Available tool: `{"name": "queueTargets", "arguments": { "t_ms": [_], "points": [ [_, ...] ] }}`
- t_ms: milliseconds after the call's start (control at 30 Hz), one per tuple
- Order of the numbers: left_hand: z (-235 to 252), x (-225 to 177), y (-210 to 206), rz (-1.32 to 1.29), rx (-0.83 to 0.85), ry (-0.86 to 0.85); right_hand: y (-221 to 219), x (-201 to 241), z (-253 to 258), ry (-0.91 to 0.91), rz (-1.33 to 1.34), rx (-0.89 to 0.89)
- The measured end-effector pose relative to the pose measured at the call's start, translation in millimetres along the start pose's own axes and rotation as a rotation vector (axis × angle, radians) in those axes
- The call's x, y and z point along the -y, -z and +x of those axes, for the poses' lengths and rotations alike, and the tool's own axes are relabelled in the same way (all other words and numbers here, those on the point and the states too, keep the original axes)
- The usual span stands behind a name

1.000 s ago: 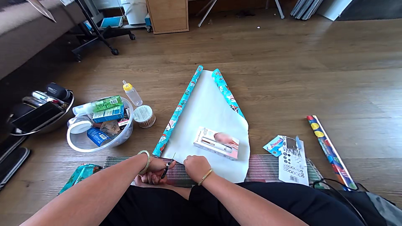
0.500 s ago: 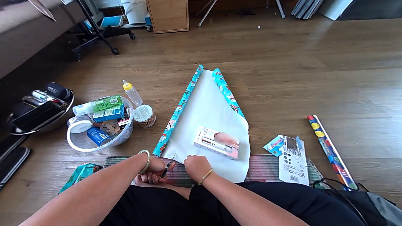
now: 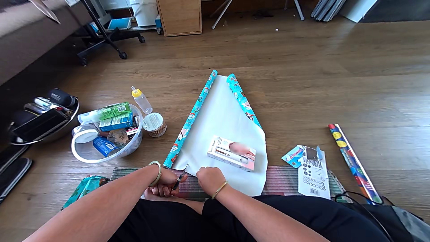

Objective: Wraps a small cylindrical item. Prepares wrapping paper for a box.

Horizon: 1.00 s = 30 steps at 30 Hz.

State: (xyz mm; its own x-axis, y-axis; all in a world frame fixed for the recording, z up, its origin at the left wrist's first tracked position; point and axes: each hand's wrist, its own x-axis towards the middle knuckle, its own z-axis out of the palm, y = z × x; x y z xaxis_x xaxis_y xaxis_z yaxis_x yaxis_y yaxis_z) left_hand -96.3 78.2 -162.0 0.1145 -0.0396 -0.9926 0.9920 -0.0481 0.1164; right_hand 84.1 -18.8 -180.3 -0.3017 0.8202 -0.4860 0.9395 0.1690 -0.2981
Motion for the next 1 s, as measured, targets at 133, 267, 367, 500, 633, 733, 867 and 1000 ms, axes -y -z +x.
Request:
{"name": "queueTargets", "arguments": {
  "t_ms": [133, 267, 367, 500, 633, 733, 867, 1000],
  "points": [
    [4.4, -2.2, 1.3, -0.021, -0.011, 0.021, -0.8, 0.2, 0.4, -0.011, -0.001, 0.004],
    [1.2, -6.8, 1.0, -0.010, -0.040, 0.031, -0.8, 0.4, 0.7, -0.014, -0.003, 0.004],
    [2.6, -5.7, 0.5, -0.014, -0.032, 0.010, -2.0, -0.4, 0.0, -0.015, 0.002, -0.010],
    [1.2, -3.5, 2.3, 0.026, -0.032, 0.020, -2.9, 0.0, 1.2, -0.010, -0.011, 0.002],
    [-19.9, -1.9, 8.8, 0.145, -0.080, 0.121, 3.8, -4.6, -0.6, -0.025, 0.040, 0.084],
    [-41.9, 11.9, 22.9, 0.159, -0.147, 0.102, 30.5, -25.2, -11.0, -0.097, 0.195, 0.058],
    [-50.9, 39.2, 42.4, -0.188, -0.410, -0.299, 78.4, -88.8, -32.6, -0.373, 0.342, -0.256],
    [-38.4, 21.2, 67.8, -0.118, -0.695, -0.343, 79.4, -144.1, -48.0, -0.607, 0.433, -0.342]
  ]
}}
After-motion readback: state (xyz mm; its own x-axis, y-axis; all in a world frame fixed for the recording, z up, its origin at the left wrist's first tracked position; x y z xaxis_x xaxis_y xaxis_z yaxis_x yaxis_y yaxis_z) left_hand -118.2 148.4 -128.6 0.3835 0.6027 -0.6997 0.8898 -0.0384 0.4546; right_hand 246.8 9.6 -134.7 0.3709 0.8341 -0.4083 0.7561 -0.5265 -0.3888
